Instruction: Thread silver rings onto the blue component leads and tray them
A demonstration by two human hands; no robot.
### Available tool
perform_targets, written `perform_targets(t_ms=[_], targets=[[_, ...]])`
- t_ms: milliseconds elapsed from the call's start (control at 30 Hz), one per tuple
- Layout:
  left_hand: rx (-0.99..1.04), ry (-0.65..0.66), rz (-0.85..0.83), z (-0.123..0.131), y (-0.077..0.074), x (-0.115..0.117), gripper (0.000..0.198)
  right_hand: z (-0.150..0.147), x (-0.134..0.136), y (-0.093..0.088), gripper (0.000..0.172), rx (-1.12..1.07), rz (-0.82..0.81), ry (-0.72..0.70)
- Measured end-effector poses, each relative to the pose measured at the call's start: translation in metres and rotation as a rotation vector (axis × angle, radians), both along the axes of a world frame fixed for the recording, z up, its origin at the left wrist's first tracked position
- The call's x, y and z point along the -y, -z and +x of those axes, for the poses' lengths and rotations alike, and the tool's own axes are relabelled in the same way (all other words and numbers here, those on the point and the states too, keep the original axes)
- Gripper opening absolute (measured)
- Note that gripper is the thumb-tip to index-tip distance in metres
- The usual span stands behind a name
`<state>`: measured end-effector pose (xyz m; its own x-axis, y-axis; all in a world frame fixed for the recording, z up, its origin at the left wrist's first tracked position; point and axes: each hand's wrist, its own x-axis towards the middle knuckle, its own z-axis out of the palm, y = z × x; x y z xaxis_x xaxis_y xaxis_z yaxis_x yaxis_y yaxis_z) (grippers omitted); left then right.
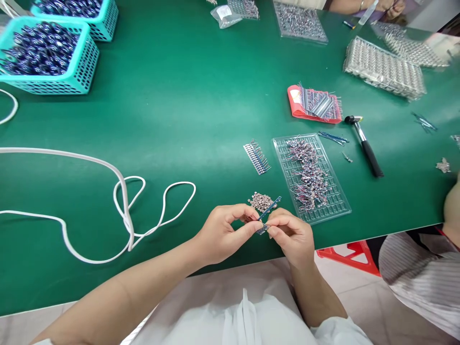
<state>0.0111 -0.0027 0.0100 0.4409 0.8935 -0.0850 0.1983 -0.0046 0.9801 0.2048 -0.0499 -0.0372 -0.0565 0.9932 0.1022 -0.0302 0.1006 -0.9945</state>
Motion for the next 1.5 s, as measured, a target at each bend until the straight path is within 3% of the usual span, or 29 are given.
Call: perform_targets(t_ms=[467,800,1500], targets=[[0.022,-0.019,0.009,0.001,0.001,0.003,0.011,-0.004,0.004,-0.003,0.005,0.127,0.097,0.125],[0.080,0.068,-0.082,-0.001,0.001,0.001,0.012,0.003,0.003,-0.004,0.009,-0.058,-0.011,-0.039],[0.111,0.117,-0.066,-0.003,0.003,0.000,0.012,0.008,-0.003,-0.002,0.011,-0.113,-0.068,-0.126]])
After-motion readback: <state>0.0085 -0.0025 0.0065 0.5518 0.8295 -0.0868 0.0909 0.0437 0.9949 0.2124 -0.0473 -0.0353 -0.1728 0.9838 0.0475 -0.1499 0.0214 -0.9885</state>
